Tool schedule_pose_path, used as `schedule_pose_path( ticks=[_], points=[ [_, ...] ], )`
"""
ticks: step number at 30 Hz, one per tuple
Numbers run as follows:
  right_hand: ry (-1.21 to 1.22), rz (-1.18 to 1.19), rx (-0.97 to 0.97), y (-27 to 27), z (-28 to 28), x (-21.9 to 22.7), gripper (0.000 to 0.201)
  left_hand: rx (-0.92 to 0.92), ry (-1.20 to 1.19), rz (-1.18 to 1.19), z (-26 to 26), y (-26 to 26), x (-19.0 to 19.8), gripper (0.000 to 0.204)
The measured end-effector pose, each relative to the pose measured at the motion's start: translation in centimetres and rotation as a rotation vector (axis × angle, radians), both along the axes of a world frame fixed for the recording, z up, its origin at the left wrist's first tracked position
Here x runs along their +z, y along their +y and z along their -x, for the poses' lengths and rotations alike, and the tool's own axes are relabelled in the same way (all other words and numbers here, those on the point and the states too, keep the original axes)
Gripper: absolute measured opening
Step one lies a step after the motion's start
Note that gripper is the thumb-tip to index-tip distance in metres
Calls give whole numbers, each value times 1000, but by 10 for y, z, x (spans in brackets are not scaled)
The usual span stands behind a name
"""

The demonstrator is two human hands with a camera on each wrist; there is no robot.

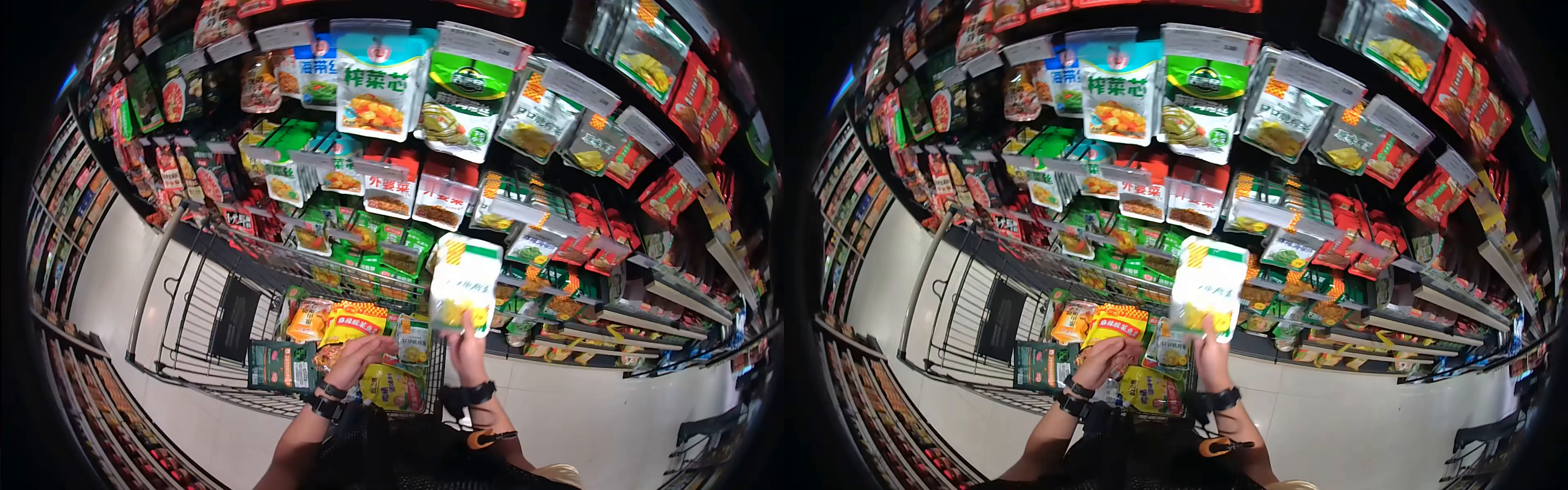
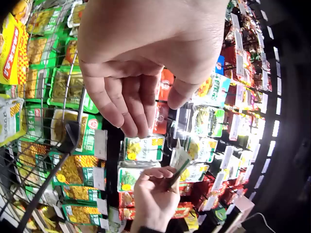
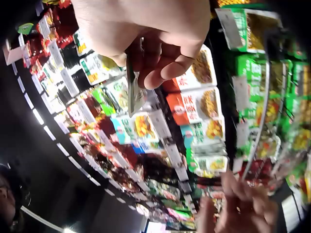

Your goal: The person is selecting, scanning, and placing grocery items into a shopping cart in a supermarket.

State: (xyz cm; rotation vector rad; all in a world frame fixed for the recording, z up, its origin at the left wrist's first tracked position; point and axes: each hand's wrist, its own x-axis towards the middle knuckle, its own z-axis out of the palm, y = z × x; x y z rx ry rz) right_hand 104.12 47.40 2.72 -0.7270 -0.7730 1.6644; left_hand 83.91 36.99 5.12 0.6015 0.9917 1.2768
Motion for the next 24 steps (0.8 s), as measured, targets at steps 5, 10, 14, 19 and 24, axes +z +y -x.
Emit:
schedule_pose_path(
  ticks=[5,10,14,19,24],
  points=[
    [-227,-47,425,-48,16,37,45,-96,333,-64,-14,11,5,29],
    [-370,-218,557,-37,13,34,33,14,358,-181,-6,3,44,22],
    [-262,-253,609,-36,23,34,32,14,438,-172,12,-13,62,22],
    [-343,-252,685,-32,40,45,27,-25,400,-126,19,-29,66,23],
    [-379,-297,797,-34,64,61,24,57,414,-54,30,-48,60,23]
  ],
)
